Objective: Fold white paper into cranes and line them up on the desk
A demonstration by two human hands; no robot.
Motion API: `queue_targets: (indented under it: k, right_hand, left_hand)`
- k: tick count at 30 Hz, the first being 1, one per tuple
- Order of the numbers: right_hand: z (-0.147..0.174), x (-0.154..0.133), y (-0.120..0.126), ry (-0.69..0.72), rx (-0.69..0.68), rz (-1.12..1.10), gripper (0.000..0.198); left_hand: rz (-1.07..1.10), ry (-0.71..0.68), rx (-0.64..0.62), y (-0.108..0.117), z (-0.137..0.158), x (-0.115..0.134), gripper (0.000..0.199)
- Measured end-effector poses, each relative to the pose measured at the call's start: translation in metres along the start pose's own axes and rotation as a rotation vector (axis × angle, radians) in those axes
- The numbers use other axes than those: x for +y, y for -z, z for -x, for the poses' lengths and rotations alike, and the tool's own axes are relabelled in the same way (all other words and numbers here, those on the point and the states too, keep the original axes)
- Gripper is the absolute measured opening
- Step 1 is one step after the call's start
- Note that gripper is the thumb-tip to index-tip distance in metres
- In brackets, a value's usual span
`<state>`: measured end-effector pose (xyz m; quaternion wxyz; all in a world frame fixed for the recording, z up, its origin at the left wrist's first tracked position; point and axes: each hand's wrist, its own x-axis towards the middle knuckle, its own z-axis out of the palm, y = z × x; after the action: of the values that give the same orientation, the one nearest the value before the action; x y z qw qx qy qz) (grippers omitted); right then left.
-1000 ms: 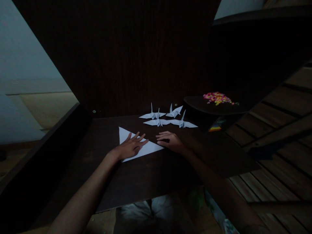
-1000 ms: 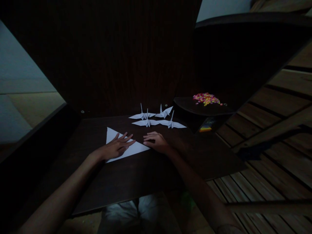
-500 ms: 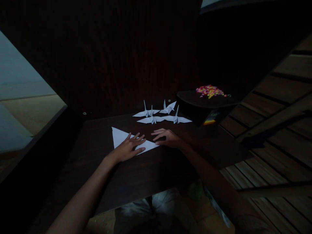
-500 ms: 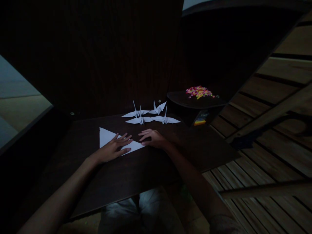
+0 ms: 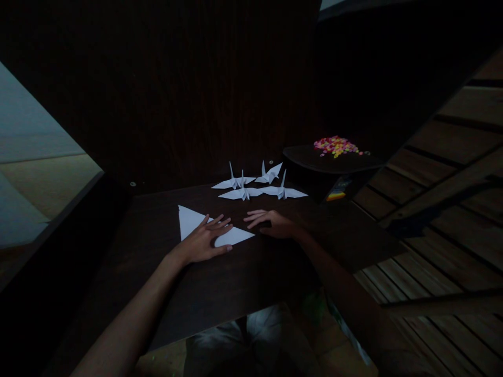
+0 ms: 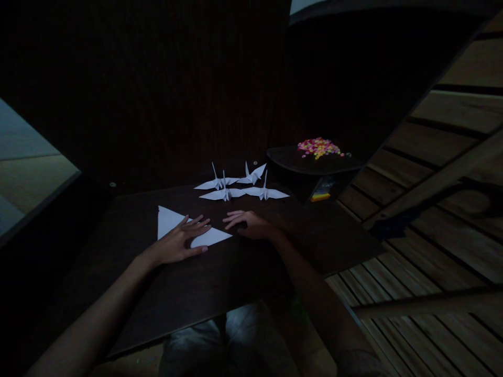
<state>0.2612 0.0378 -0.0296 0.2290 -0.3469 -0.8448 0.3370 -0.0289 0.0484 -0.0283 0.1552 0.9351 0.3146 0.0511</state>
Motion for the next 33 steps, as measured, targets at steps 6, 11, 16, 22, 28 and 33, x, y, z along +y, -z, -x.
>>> queue_targets:
  k: [6, 11, 16, 22, 28, 33]
  right_hand:
    - [-0.002, 0.002, -0.012, 0.114, 0.066, -0.011, 0.034]
    - [-0.005, 0.003, -0.022, 0.093, 0.152, -0.014, 0.033]
    - [-0.006, 0.002, -0.027, 0.052, 0.197, -0.061, 0.032]
    - [-0.007, -0.006, -0.025, -0.05, 0.182, -0.135, 0.033]
    - [-0.01, -0.012, -0.027, -0.159, 0.23, -0.244, 0.029]
    - [-0.012, -0.014, -0.032, -0.185, 0.251, -0.289, 0.028]
  left_hand:
    - [-0.003, -0.029, 0.132, 0.001, -0.002, 0.006, 0.062]
    - [-0.003, -0.017, 0.175, 0.005, -0.003, 0.011, 0.064]
    - [0.001, 0.031, 0.162, 0.005, -0.005, 0.013, 0.07]
    - [0.061, 0.037, 0.212, 0.004, -0.007, 0.014, 0.062]
    - [0.174, -0.003, 0.286, 0.001, -0.008, 0.015, 0.031]
    - [0.324, 0.018, 0.349, -0.003, -0.01, 0.018, 0.018]
